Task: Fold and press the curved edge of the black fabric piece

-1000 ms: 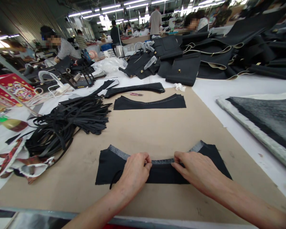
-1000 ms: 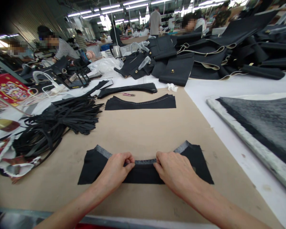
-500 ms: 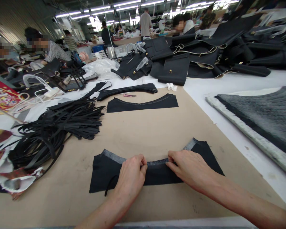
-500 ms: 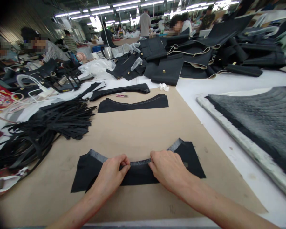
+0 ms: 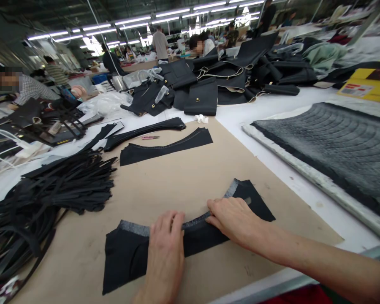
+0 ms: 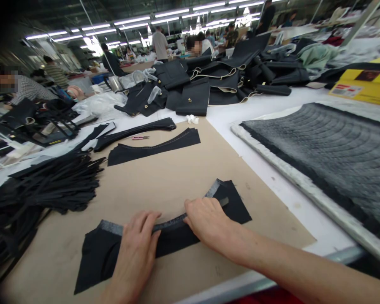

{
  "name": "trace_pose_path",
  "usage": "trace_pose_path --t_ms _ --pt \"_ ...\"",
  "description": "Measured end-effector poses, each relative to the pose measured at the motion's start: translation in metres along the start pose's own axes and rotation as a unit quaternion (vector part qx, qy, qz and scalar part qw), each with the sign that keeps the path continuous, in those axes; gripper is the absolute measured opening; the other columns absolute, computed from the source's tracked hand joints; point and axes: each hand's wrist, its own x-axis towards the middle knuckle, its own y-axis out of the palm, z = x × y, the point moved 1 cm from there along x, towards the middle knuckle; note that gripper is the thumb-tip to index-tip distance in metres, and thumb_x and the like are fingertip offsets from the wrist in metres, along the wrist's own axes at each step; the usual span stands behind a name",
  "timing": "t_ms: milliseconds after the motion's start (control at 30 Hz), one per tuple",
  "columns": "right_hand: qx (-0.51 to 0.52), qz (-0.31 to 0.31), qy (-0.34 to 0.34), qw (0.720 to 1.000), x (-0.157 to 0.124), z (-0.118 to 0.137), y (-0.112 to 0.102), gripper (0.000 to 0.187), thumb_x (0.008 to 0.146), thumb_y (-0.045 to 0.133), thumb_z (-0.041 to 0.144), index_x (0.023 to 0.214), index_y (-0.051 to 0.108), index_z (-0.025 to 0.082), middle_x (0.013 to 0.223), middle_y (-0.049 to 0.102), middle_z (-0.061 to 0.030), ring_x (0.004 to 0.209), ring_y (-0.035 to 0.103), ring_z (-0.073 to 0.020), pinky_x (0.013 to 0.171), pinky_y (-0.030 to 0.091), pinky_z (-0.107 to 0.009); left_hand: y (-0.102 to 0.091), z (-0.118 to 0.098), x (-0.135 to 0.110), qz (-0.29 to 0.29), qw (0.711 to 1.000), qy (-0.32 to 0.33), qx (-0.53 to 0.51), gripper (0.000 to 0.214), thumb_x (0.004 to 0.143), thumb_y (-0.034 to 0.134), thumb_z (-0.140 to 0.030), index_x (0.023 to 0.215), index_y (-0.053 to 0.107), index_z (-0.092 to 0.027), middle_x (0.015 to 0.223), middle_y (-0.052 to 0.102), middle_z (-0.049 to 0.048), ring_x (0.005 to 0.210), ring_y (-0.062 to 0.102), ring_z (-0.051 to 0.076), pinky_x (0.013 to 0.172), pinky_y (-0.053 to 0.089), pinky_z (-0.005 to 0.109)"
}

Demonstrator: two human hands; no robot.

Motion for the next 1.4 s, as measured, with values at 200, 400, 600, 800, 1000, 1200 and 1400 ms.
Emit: trace_pose_path --t_ms 200,400,600,800,1000,1200,1400 --pt "0.005 -0.034 -0.020 0.999 -0.005 -0.004 0.011 0.012 0.094 0.054 0.024 0.102 0.057 0.015 0.096 0.063 -0.0085 0.094 0.058 -0.0268 0.091 0.036 -0.041 0.023 -0.009 -0.011 -0.013 0.973 0.232 0.003 0.063 0.067 0.031 0.009 0.124 0.050 -0.010 0.115 0.061 0.0083 0.107 0.054 0.022 0.095 0.045 0.032" --pt "0.041 0.020 -0.005 0.999 0.006 -0.031 -0.021 0.020 0.087 0.063 0.037 0.081 0.061 0.018 0.074 0.066 -0.0031 0.073 0.062 -0.0235 0.075 0.038 -0.034 0.030 -0.011 -0.015 -0.018 0.971 0.233 0.043 0.070 0.064 0.036 0.005 0.132 0.045 -0.007 0.111 0.062 0.0095 0.102 0.054 0.023 0.091 0.047 0.031" --pt "0.073 0.080 -0.010 0.994 0.010 -0.060 -0.042 0.011 0.081 0.061 0.030 0.075 0.062 0.021 0.075 0.068 0.0004 0.074 0.062 -0.0207 0.074 0.036 -0.031 0.039 -0.015 -0.013 -0.004 0.974 0.209 0.092 0.072 0.070 0.046 0.001 0.140 0.038 -0.014 0.105 0.058 0.0068 0.095 0.052 0.022 0.087 0.048 0.032" --pt "0.072 0.094 0.007 0.993 0.013 -0.056 -0.039 0.007 0.081 0.059 0.022 0.076 0.063 0.019 0.077 0.069 -0.0022 0.077 0.062 -0.0212 0.079 0.034 -0.034 0.040 -0.026 -0.009 -0.033 0.976 0.182 0.115 0.071 0.070 0.050 -0.001 0.138 0.042 -0.018 0.098 0.054 0.0059 0.089 0.049 0.023 0.081 0.048 0.034" --pt "0.061 0.089 0.014 0.994 0.017 -0.057 -0.033 0.009 0.081 0.059 0.022 0.075 0.065 0.019 0.077 0.069 -0.0030 0.079 0.064 -0.0232 0.076 0.034 -0.035 0.036 -0.030 -0.006 0.004 0.974 0.173 0.144 0.077 0.068 0.053 0.001 0.140 0.039 -0.022 0.103 0.053 0.0060 0.092 0.047 0.023 0.081 0.047 0.033" --pt "0.053 0.076 0.028 0.995 0.018 -0.057 -0.029 0.006 0.079 0.063 0.022 0.074 0.065 0.019 0.074 0.069 -0.0038 0.077 0.064 -0.0238 0.077 0.033 -0.036 0.037 -0.032 -0.004 0.011 0.974 0.171 0.149 0.069 0.073 0.057 -0.005 0.138 0.044 -0.023 0.098 0.053 0.0061 0.086 0.047 0.022 0.076 0.045 0.033" --pt "0.054 0.026 0.080 0.995 0.015 -0.065 -0.021 0.025 0.075 0.073 0.040 0.078 0.064 0.017 0.077 0.068 -0.0073 0.081 0.063 -0.0292 0.080 0.034 -0.039 0.034 -0.037 0.003 0.020 0.973 0.165 0.157 0.072 0.073 0.057 -0.006 0.139 0.041 -0.027 0.095 0.053 0.0036 0.084 0.047 0.021 0.075 0.043 0.034"
